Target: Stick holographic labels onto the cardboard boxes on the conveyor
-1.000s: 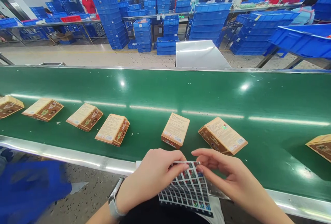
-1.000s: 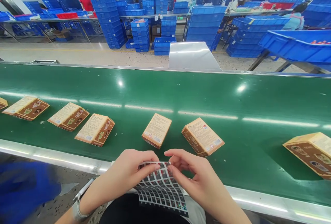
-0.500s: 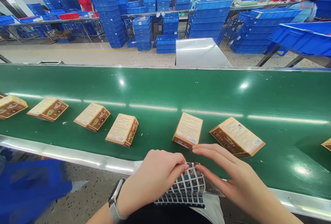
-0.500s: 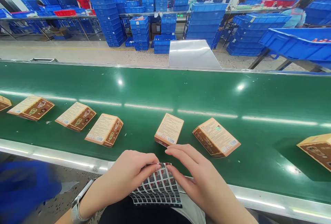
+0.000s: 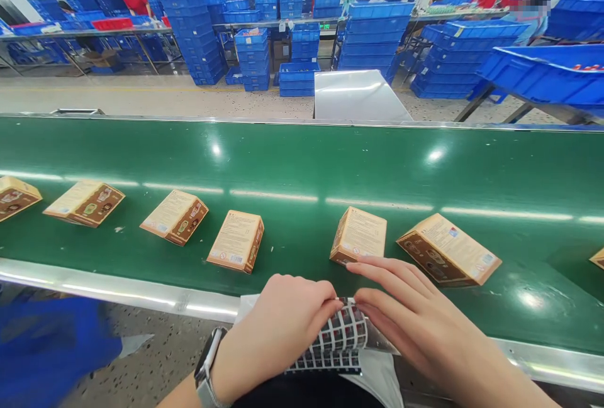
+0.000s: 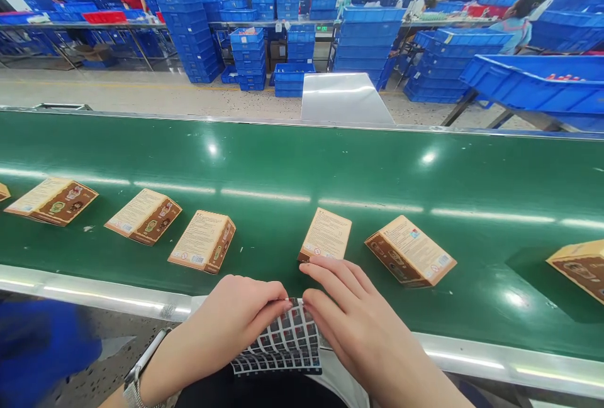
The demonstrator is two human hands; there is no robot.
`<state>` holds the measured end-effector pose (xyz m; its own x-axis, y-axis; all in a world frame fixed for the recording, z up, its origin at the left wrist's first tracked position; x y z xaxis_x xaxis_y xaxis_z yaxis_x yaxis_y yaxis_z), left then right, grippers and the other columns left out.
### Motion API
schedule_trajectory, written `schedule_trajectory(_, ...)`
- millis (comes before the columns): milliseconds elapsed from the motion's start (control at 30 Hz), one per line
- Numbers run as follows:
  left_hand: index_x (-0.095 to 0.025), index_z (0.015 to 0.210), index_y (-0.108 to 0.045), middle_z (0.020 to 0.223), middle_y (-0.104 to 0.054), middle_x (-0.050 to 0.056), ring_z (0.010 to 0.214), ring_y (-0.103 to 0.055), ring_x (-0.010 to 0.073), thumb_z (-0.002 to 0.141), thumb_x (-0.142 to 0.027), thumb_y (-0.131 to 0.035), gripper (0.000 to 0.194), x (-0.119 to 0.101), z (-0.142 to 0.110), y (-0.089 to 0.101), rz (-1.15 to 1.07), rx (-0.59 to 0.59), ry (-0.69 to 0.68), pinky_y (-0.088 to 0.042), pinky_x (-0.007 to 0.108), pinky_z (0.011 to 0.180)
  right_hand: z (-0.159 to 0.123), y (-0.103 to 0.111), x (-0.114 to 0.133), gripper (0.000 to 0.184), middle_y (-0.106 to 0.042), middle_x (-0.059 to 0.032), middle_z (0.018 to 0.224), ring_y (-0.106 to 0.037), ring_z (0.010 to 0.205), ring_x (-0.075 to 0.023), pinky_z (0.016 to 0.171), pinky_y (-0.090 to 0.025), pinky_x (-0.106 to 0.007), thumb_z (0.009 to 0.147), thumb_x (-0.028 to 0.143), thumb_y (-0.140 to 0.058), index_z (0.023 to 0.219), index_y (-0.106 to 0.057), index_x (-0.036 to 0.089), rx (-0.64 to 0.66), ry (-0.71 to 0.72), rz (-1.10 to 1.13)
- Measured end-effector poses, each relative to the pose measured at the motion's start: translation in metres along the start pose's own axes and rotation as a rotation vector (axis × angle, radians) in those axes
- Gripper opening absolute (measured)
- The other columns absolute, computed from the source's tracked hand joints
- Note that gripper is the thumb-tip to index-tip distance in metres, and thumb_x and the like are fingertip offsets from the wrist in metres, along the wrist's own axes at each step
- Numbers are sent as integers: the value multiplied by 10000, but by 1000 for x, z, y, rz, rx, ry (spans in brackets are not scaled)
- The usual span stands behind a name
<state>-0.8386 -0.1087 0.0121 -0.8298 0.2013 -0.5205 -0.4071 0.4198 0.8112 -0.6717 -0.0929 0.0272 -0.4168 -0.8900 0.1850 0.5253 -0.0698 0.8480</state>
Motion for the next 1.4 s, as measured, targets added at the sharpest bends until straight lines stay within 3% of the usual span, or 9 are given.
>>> schedule_trajectory(100,-214,856,-651,721,-698,-15,639,-611,166,1033,-335,-472,279,7,1,-3,-7,-18,17,-301,257,570,-6,0,-10,194,-723,-66,1149,-655,1134,-247,935,-560,-387,1003,160,-492,946,-656,246,6,-122,159)
schedule_trajectory(167,-213,862,-659,731,-705,-12,652,-622,169,1031,-333,-476,277,12,1,-5,-17,-17,29,-308,258,571,-13,-3,-34,150,-716,-87,1160,-687,1065,-266,864,-593,-399,1004,293,-517,1062,-652,263,-45,-378,239)
schedule_trajectory(267,-214,847,-674,730,-715,-21,647,-631,161,1018,-313,-508,258,13,-1,-9,-43,21,14,-339,254,573,-26,-13,-82,565,-658,-176,1261,-692,1025,-326,771,-617,-459,940,525,-559,1398,-475,206,-180,-863,216)
schedule_trajectory(333,-217,840,-690,733,-722,-22,652,-644,160,1002,-310,-543,237,11,-4,-12,-59,38,-20,-381,252,582,-28,-27,-104,777,-608,-205,1338,-671,1078,-343,788,-615,-474,880,580,-601,1500,-350,183,-143,-977,300)
schedule_trajectory(500,-188,830,-701,1162,-753,33,1160,-656,205,973,-259,-604,186,-6,-6,-17,-153,-41,-315,-522,288,953,-15,-50,-107,872,-585,-178,1387,-643,1154,-303,871,-600,-464,848,521,-660,1553,-256,206,19,-852,628)
schedule_trajectory(633,-153,848,-706,1622,-347,47,1516,-276,288,984,-269,-580,219,-17,7,-27,-52,-107,-488,-308,424,1238,-15,-42,-106,723,-588,-165,1394,-637,1153,-313,879,-583,-478,803,576,-699,1398,-493,220,-82,-903,673)
schedule_trajectory(833,-145,865,-725,1602,-380,74,1512,-280,275,988,-269,-565,237,-20,30,-45,67,-127,-507,-347,452,1227,-23,-27,-114,552,-683,-136,1282,-651,1108,-345,910,-553,-447,695,736,-731,839,-735,203,-103,-1137,801)
schedule_trajectory(1067,-151,843,-734,1588,-408,76,1506,-307,265,990,-285,-561,263,-28,38,-50,118,-126,-545,-389,452,1194,-35,-26,-112,615,-747,-126,1111,-678,956,-318,735,-568,-369,620,762,-746,854,-760,193,-85,-1248,763)
schedule_trajectory(1400,-158,831,-740,1608,-378,47,1498,-332,261,995,-292,-556,281,-45,50,-52,137,-110,-575,-386,436,1188,-49,-17,-110,422,-730,-102,901,-677,776,-263,713,-552,-398,747,641,-611,801,-641,223,-164,-1176,428)
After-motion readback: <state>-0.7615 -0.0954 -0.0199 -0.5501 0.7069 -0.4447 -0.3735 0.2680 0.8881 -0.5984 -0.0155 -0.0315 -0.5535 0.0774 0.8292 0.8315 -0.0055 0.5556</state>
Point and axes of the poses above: each hand's wrist, its own z-axis towards the middle knuckle, its own y-axis out of the back of the hand, x = y × z, the point moved 4 cm from there along z, towards the middle knuckle
